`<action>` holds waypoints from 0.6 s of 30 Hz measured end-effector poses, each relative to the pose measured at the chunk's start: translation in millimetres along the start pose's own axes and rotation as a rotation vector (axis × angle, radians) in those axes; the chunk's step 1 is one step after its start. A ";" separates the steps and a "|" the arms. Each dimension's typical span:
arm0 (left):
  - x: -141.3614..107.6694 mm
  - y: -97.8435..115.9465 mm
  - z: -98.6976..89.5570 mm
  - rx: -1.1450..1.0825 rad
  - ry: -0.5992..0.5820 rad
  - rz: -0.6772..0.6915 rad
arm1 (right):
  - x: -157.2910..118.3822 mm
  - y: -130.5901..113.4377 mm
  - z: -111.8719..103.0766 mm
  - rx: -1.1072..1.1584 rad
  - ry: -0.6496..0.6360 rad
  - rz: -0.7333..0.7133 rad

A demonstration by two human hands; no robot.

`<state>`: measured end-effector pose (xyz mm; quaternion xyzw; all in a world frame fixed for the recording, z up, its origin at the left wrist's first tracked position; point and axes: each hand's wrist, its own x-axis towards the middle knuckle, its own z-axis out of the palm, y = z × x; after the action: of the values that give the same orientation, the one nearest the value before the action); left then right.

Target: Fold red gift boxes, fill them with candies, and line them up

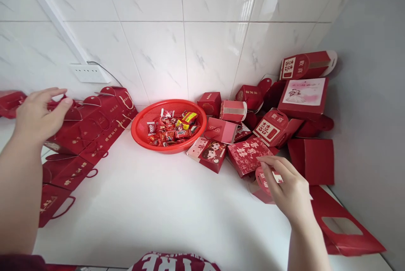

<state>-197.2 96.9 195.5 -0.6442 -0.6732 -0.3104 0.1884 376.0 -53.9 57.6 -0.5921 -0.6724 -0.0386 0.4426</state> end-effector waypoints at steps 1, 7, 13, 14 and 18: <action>-5.1 20.2 -1.7 -0.039 0.013 0.033 | 5.2 -1.3 -2.5 -0.014 0.012 0.015; -54.2 124.6 27.8 -0.472 -0.461 0.264 | 42.6 -7.9 -10.6 -0.144 0.114 0.070; -178.4 202.1 106.9 -0.799 -1.056 0.723 | 77.9 26.8 2.4 -0.325 -0.108 0.111; -198.3 209.7 119.3 -0.754 -1.036 0.739 | 89.4 33.4 6.0 -0.372 -0.162 0.083; -245.0 221.9 150.6 -0.643 -0.981 0.733 | 156.7 55.5 26.2 -0.633 -0.429 -0.065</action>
<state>67.5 7.5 -36.6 -0.9200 -0.2941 -0.0836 -0.2453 422.2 97.0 116.0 -0.6724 -0.7230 -0.1336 0.0856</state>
